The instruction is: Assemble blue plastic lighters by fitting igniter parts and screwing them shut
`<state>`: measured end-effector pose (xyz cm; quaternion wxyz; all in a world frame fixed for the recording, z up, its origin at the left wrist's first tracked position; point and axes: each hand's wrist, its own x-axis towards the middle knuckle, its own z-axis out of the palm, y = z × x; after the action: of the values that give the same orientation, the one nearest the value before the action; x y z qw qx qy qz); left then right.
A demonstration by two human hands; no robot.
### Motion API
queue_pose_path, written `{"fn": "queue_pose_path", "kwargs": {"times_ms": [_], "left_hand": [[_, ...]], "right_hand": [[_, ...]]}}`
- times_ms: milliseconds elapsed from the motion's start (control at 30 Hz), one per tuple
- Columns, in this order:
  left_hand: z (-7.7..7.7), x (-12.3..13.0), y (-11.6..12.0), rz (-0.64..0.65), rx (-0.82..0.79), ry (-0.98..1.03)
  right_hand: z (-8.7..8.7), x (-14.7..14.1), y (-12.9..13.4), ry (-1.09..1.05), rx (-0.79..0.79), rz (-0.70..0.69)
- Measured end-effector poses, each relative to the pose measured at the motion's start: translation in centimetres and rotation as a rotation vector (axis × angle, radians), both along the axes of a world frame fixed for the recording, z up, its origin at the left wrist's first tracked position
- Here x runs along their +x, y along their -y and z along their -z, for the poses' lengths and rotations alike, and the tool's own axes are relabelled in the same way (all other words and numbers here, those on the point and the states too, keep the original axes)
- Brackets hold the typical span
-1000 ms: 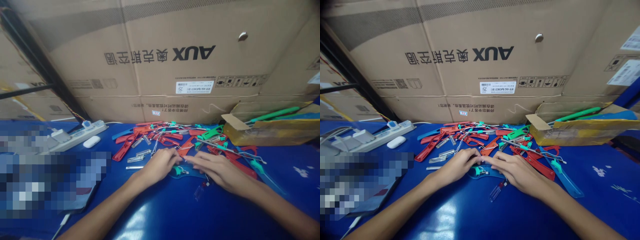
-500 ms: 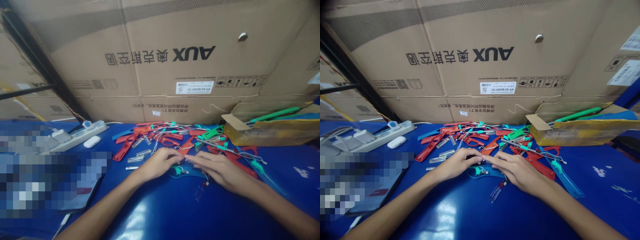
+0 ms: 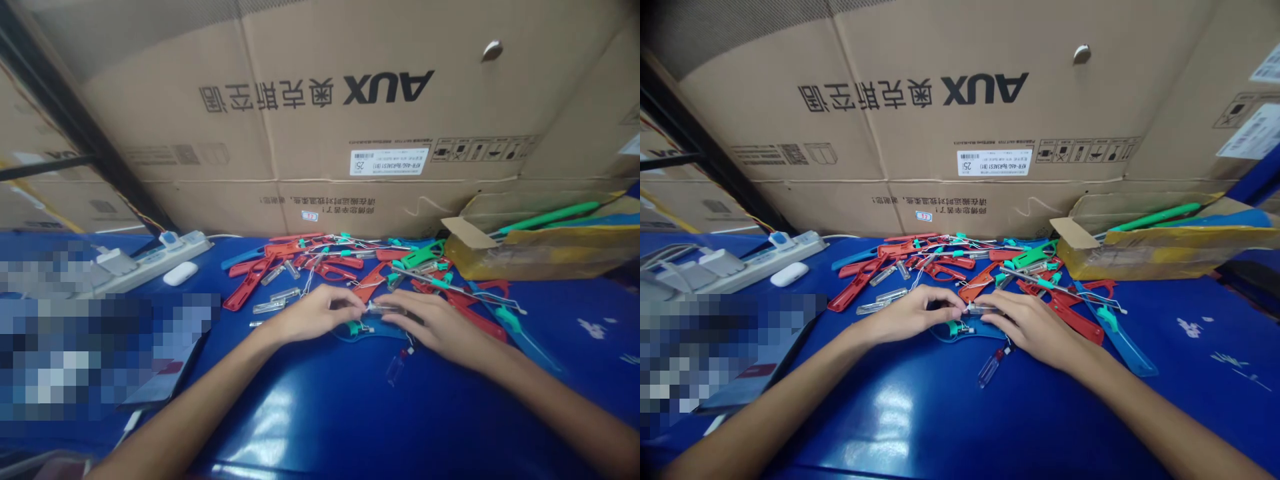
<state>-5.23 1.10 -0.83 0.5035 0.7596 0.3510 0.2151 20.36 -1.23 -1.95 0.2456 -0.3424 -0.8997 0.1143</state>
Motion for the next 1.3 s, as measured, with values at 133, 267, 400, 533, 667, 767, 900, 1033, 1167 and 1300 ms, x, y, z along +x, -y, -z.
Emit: {"fn": "queue_pose_path", "kwargs": {"times_ms": [133, 267, 400, 533, 667, 767, 900, 1033, 1167, 1300], "left_hand": [[0.08, -0.03, -0.14, 0.006, 0.000, 0.003], [0.05, -0.03, -0.23, 0.001, 0.000, -0.021], [-0.11, 0.00, -0.22, 0.004, 0.007, -0.033], [-0.50, 0.06, -0.08, -0.001, 0.008, -0.048], [-0.70, 0.10, -0.01, -0.002, 0.021, -0.056], [-0.54, 0.11, -0.07, 0.006, 0.035, -0.053], [-0.27, 0.09, -0.06, 0.008, 0.040, -0.056], [-0.14, 0.16, 0.09, -0.006, 0.012, -0.057], [0.12, 0.33, 0.13, -0.029, 0.015, -0.041], [0.24, 0.45, 0.08, -0.036, 0.013, -0.038]], "right_hand": [[-0.20, -0.10, 0.10, -0.004, 0.002, -0.007], [-0.39, -0.06, 0.16, -0.013, -0.002, -0.018], [-0.35, 0.06, 0.14, 0.006, 0.002, -0.013], [-0.39, 0.12, 0.15, 0.025, -0.025, -0.002], [-0.47, 0.14, 0.15, 0.020, -0.050, -0.011], [-0.50, 0.10, 0.12, 0.013, -0.047, -0.027], [-0.55, 0.13, 0.10, -0.009, -0.013, -0.060], [-0.62, 0.34, 0.26, 0.019, 0.068, -0.081], [-0.59, 0.39, 0.43, 0.017, 0.112, -0.085], [-0.44, 0.15, 0.48, 0.020, 0.126, -0.077]]}}
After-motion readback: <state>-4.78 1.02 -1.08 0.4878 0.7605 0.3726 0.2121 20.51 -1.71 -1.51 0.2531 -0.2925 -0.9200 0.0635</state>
